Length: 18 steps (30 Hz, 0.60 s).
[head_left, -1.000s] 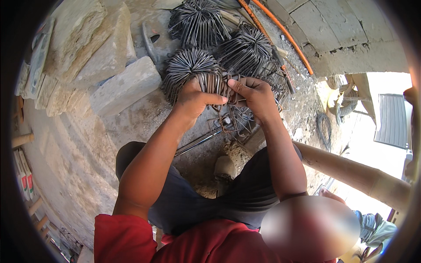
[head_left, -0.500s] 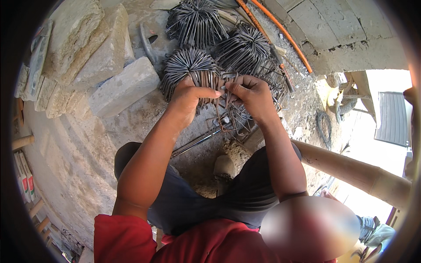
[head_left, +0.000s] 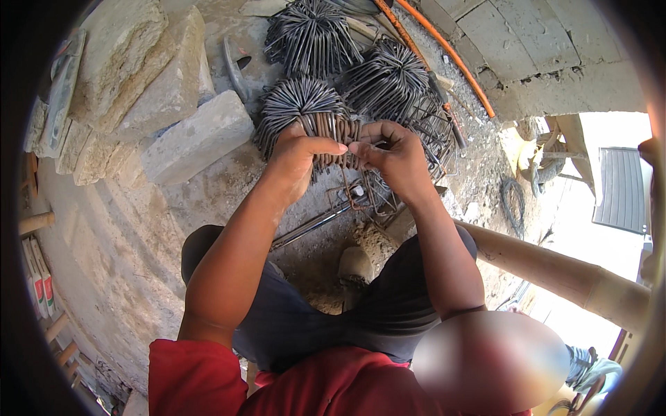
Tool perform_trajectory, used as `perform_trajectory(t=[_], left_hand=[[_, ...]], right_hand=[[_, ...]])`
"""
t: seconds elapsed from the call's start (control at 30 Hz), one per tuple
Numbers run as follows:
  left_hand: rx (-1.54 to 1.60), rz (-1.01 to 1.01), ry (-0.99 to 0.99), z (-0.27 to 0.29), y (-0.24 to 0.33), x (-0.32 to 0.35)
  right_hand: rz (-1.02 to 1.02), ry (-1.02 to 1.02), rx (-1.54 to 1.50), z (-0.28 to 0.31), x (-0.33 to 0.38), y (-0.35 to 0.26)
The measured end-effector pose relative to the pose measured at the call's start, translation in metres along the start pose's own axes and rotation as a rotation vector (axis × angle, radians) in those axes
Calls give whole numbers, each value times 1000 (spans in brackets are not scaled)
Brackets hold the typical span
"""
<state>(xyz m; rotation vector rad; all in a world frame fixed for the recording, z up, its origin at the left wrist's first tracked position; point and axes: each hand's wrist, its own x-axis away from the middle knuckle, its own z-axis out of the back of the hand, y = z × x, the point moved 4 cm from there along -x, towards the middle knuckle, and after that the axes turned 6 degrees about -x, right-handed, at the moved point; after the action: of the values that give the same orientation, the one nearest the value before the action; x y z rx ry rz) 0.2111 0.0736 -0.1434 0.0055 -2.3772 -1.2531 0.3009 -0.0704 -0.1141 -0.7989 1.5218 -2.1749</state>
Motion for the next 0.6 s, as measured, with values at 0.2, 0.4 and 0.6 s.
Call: perform_trajectory(t=[0.2, 0.4, 0.6], left_hand=[[-5, -8, -34, -2, -3, -1], [-25, 3, -44, -7, -3, -2], [-59, 45, -15, -8, -4, -1]], right_hand=[[-4, 34, 32, 0, -1, 3], [-69, 49, -4, 2, -1, -4], [-82, 31, -69, 2, -1, -7]])
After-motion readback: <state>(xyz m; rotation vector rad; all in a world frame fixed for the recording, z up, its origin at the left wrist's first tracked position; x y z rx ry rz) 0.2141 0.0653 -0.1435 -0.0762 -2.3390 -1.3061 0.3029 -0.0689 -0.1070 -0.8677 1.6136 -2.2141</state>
